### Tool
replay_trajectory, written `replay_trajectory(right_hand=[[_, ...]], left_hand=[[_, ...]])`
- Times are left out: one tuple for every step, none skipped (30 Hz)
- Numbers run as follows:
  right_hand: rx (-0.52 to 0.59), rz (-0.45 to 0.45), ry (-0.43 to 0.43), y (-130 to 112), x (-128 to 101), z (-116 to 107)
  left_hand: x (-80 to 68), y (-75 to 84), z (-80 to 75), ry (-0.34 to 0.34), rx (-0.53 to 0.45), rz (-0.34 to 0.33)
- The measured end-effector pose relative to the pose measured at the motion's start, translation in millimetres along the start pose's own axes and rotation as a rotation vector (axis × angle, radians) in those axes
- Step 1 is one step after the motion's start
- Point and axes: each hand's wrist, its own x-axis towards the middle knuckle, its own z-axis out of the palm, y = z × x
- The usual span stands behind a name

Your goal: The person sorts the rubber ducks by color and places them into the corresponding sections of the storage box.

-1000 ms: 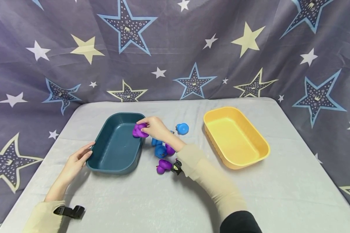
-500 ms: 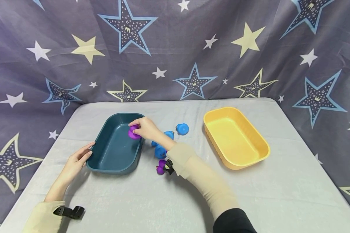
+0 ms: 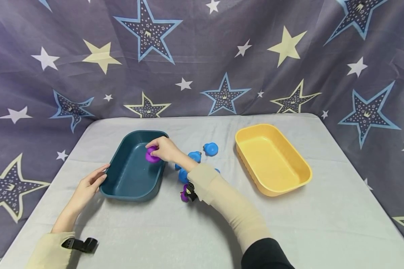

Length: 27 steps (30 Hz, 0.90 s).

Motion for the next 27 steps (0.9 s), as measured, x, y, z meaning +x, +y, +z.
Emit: replay_trajectory(right_hand=[[-0.004, 0.002, -0.002, 0.6, 0.8, 0.6], [-0.006, 0.006, -0.006, 1.2, 1.6, 1.2], [-0.007, 0.008, -0.011, 2.0, 2.5, 1.9], [-0.009, 0.012, -0.016, 2.8, 3.4, 2.7], [-0.008, 0.016, -0.023, 3.7, 4.2, 3.4], [-0.009, 0.017, -0.029, 4.5, 4.9, 4.0], [-0.011, 0.019, -0.034, 5.3, 5.7, 4.7], [-0.012, 0.020, -0.039, 6.1, 6.3, 5.3], [-0.015, 0.019, -0.042, 6.8, 6.9, 5.8], [-0.020, 0.018, -0.044, 7.5, 7.3, 6.3], [-0.020, 0.018, -0.048, 8.0, 7.7, 6.7], [-0.020, 0.018, -0.051, 8.5, 8.0, 7.1], [-0.019, 0.018, -0.054, 9.0, 8.3, 7.4], [-0.016, 0.019, -0.058, 9.2, 8.6, 7.7], [-0.012, 0.020, -0.062, 9.5, 8.8, 8.0], [-0.006, 0.023, -0.066, 9.6, 9.0, 8.3], [0.001, 0.025, -0.071, 9.7, 9.4, 8.5], [0.006, 0.026, -0.073, 9.9, 9.7, 8.8], [0.010, 0.027, -0.076, 10.2, 10.2, 9.1], [0.014, 0.029, -0.079, 10.4, 10.5, 9.3], [0.018, 0.030, -0.081, 10.7, 10.9, 9.7], [0.020, 0.032, -0.084, 10.9, 11.4, 10.0], [0.024, 0.034, -0.088, 11.2, 11.8, 10.3], [0.026, 0.038, -0.090, 11.4, 12.2, 10.7], [0.026, 0.041, -0.093, 11.6, 12.7, 11.1], [0.022, 0.044, -0.094, 11.6, 13.1, 11.5], [0.022, 0.048, -0.097, 11.6, 13.7, 11.9]], left_hand=[[0.0, 0.2, 0.0, 0.001, 0.003, 0.000], [0.0, 0.3, 0.1, 0.001, 0.006, -0.001], [0.0, 0.4, 0.1, 0.001, 0.007, -0.001], [0.1, 0.4, 0.2, 0.001, 0.008, -0.002], [0.1, 0.4, 0.3, 0.001, 0.007, -0.002], [0.2, 0.3, 0.2, 0.001, 0.003, -0.003], [0.3, 0.2, 0.2, 0.002, 0.002, -0.003], [0.3, 0.0, 0.2, 0.002, 0.001, -0.003], [0.4, -0.2, 0.2, 0.002, -0.001, -0.003], [0.4, -0.4, 0.1, 0.003, 0.000, -0.004], [0.4, -0.6, -0.1, 0.004, 0.002, -0.005], [0.4, -0.8, -0.1, 0.004, 0.005, -0.007], [0.3, -0.9, -0.2, 0.003, 0.009, -0.009], [0.2, -1.0, -0.4, 0.002, 0.012, -0.012], [0.1, -1.0, -0.5, 0.002, 0.015, -0.013], [0.0, -1.0, -0.7, 0.001, 0.019, -0.015], [-0.1, -0.9, -0.8, 0.000, 0.019, -0.017], [-0.1, -0.9, -0.8, -0.001, 0.018, -0.018], [-0.1, -0.7, -0.8, -0.001, 0.016, -0.019], [-0.1, -0.5, -0.8, 0.000, 0.014, -0.020], [-0.1, -0.2, -0.8, 0.000, 0.012, -0.019], [0.0, 0.0, -0.7, 0.000, 0.009, -0.021], [0.0, 0.3, -0.6, 0.000, 0.007, -0.021], [0.0, 0.5, -0.5, 0.000, 0.006, -0.022], [0.0, 0.7, -0.5, 0.000, 0.008, -0.022], [0.0, 0.9, -0.7, 0.000, 0.010, -0.023], [-0.1, 1.0, -0.8, 0.001, 0.014, -0.023]])
